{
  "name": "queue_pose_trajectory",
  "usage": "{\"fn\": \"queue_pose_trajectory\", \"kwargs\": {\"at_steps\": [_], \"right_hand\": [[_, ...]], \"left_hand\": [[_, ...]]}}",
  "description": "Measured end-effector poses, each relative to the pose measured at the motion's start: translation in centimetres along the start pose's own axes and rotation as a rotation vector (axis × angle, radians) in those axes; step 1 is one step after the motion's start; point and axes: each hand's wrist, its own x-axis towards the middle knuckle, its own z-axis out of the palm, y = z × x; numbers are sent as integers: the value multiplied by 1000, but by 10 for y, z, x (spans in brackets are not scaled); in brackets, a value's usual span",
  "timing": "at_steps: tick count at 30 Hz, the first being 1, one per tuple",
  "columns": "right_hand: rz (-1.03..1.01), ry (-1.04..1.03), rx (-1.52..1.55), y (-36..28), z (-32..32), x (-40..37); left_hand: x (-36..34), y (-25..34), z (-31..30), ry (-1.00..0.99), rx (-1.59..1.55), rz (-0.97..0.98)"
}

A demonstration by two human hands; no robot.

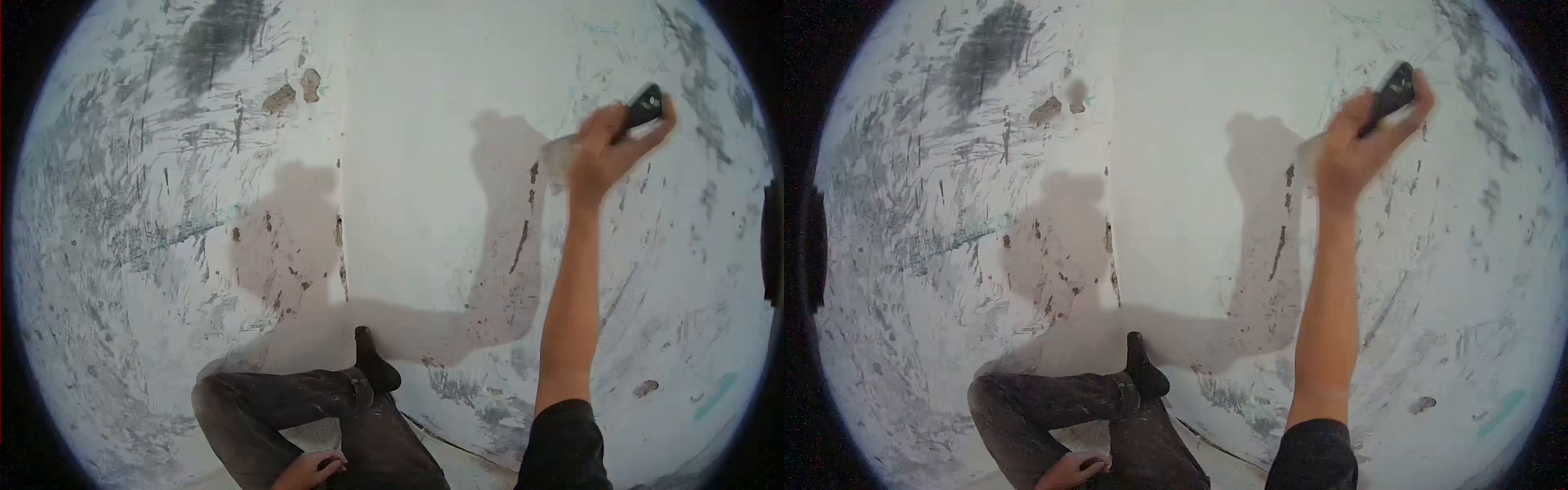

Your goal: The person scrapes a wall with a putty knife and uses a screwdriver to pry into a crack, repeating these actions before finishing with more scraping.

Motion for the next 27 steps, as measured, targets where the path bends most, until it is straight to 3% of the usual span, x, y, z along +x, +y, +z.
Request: {"fn": "queue_pose_trajectory", "kwargs": {"at_steps": [3,6,9,12,14,15,18,19,22,24,27], "right_hand": [[8,-51,130,-7,-7,6],[-30,19,183,-21,-16,15],[-29,-60,108,-4,-6,-2],[-41,-86,65,1,-6,-1],[-150,-58,154,-11,-15,4],[-46,24,188,-25,-12,5],[-59,-66,40,-5,-1,-10],[37,-101,130,-6,-3,-11],[-140,-78,135,-24,-17,3],[-63,3,124,-42,-23,8],[-76,-62,95,-8,-12,-7]], "left_hand": [[5,-8,-2,77,-24,46],[7,-15,-1,5,-37,87],[-2,-8,4,30,-3,-26],[3,-10,-2,127,166,60],[6,-17,-2,-12,-39,42],[6,-13,-1,-10,-49,38],[-3,-5,1,2,7,23],[-4,-6,3,53,37,43],[4,-10,-1,92,15,76],[3,-10,1,48,-57,63],[-1,0,-1,6,-22,-10]]}}
